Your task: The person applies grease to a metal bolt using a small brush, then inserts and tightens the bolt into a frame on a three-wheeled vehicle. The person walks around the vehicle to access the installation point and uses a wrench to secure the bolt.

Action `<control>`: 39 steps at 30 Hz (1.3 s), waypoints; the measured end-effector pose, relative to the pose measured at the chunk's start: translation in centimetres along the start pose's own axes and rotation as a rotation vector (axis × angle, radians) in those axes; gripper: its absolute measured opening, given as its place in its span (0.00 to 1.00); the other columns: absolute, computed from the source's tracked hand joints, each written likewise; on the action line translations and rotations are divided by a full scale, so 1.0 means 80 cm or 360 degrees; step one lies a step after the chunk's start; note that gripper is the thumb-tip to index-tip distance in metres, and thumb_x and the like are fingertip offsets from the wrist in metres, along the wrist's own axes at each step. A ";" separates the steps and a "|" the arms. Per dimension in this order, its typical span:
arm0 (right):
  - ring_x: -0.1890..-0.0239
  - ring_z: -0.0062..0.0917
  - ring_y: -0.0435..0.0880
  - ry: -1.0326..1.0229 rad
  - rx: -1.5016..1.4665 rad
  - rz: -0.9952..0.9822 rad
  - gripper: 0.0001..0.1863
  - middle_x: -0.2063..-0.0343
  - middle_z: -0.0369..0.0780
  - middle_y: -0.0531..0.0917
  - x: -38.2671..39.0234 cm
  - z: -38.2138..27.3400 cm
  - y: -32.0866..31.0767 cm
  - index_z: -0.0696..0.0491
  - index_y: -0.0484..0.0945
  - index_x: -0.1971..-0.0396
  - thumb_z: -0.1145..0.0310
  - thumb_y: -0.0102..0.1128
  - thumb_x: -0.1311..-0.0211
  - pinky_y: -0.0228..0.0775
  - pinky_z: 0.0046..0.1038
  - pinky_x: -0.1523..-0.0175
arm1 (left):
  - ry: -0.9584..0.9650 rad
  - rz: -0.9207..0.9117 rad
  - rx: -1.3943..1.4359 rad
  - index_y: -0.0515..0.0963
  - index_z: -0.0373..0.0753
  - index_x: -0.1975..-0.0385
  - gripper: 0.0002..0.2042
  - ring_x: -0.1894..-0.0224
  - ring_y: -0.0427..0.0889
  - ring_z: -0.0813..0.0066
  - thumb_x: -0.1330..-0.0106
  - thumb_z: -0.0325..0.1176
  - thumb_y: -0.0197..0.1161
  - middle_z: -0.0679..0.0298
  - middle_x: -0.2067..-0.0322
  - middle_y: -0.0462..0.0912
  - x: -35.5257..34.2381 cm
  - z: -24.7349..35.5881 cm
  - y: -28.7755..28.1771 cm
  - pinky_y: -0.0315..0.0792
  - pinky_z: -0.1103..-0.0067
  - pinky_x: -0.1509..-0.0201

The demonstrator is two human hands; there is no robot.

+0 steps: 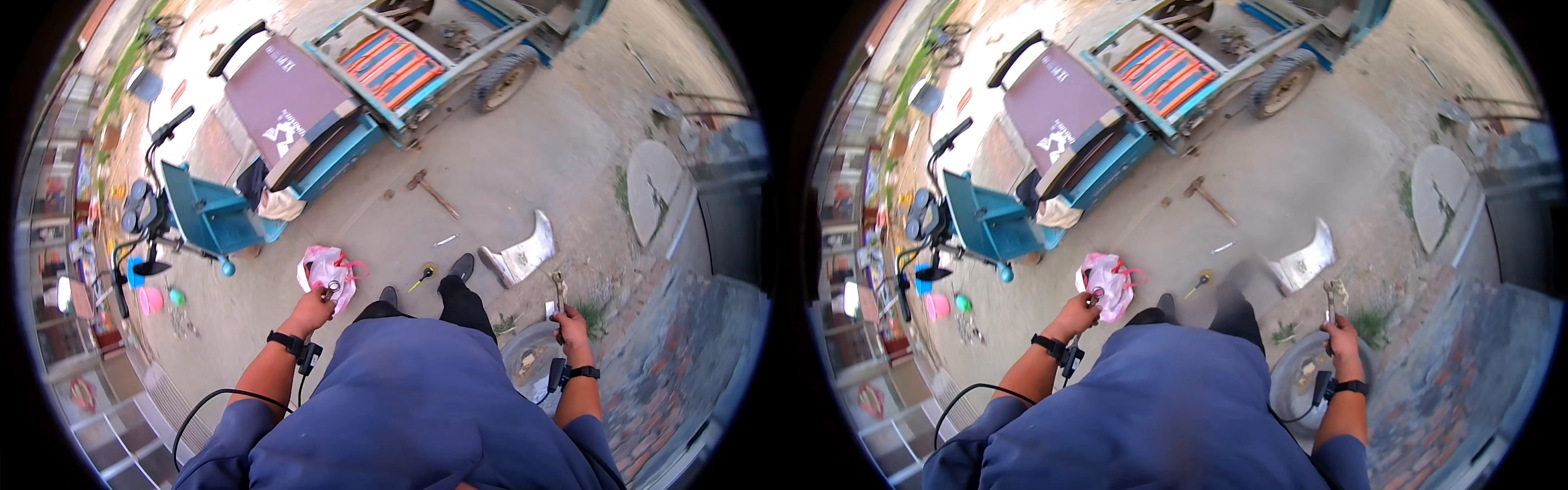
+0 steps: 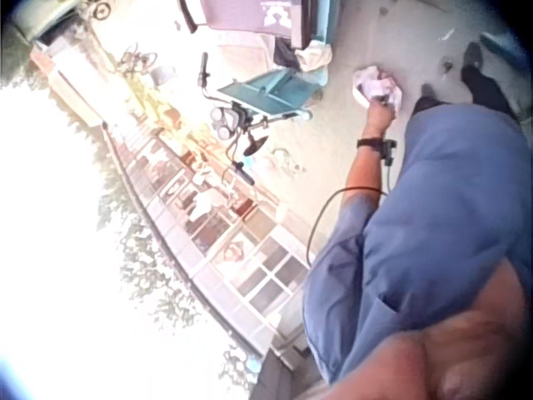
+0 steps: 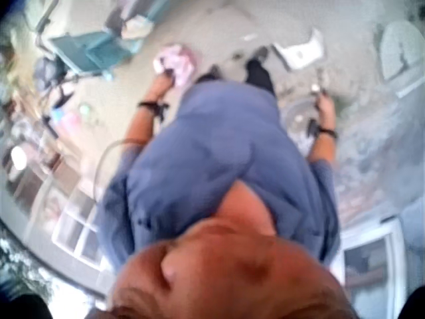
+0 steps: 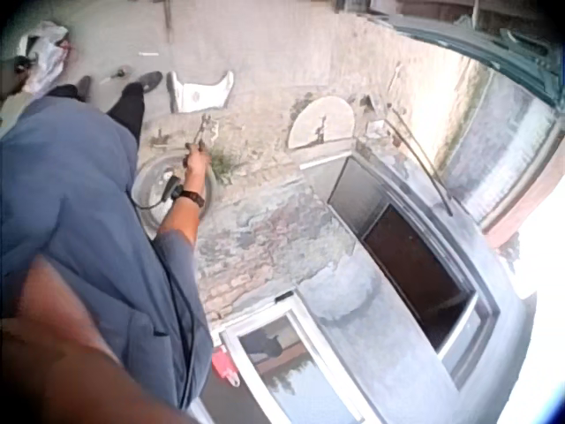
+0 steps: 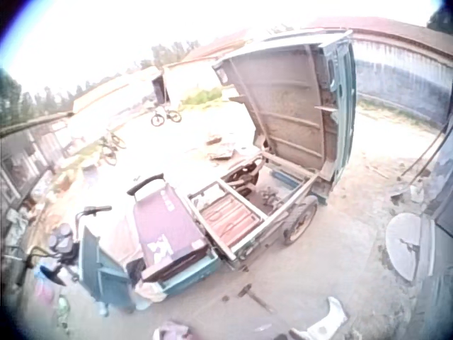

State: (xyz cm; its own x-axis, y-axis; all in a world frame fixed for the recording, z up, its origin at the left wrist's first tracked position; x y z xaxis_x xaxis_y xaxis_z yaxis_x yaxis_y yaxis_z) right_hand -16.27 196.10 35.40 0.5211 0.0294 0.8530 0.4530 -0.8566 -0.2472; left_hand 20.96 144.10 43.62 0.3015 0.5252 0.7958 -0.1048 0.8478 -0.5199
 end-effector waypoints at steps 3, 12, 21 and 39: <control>0.87 0.20 0.71 -0.0009 0.0124 -0.0055 0.23 0.72 0.38 0.83 -0.005 -0.042 0.015 0.56 0.75 0.46 0.70 0.60 0.44 0.57 0.23 0.86 | -0.0132 0.0018 0.0152 0.73 0.27 0.51 0.20 0.72 0.85 0.65 0.39 0.35 0.60 0.52 0.70 0.84 0.011 -0.038 0.013 0.78 0.71 0.64; 0.89 0.19 0.70 -0.0114 0.0398 -0.0203 0.22 0.71 0.38 0.84 0.033 -0.072 0.117 0.55 0.75 0.46 0.70 0.59 0.42 0.56 0.21 0.86 | -0.0172 0.0026 0.0306 0.71 0.28 0.50 0.24 0.71 0.85 0.66 0.44 0.34 0.68 0.52 0.69 0.83 0.049 -0.166 0.019 0.78 0.72 0.65; 0.88 0.19 0.71 -0.0163 0.0601 -0.0326 0.26 0.70 0.37 0.84 0.141 -0.016 0.258 0.56 0.72 0.43 0.69 0.61 0.43 0.57 0.20 0.86 | -0.0312 0.0146 0.0465 0.71 0.28 0.50 0.26 0.72 0.85 0.66 0.46 0.36 0.69 0.52 0.69 0.84 0.094 -0.389 -0.007 0.78 0.72 0.65; 0.88 0.18 0.73 -0.0409 0.1220 -0.1189 0.22 0.70 0.35 0.84 0.243 0.020 0.552 0.56 0.75 0.48 0.67 0.66 0.42 0.60 0.20 0.86 | -0.0940 0.0623 0.1823 0.74 0.30 0.55 0.14 0.72 0.83 0.69 0.31 0.36 0.55 0.57 0.72 0.82 0.360 -0.639 0.226 0.77 0.73 0.67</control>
State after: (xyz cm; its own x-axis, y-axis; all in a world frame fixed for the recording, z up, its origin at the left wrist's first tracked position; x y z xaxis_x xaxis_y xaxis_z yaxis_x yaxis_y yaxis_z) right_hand 15.04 159.67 40.28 0.0233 0.5894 0.8075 0.9994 -0.0339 -0.0040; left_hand 76.20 170.78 41.26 -0.3501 0.4517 0.8206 -0.9038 0.0674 -0.4227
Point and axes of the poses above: each hand's wrist, its own x-axis away from the middle knuckle, its own y-axis out of the palm, z = x × y, the point moved 5 cm from there along -x, towards the middle knuckle
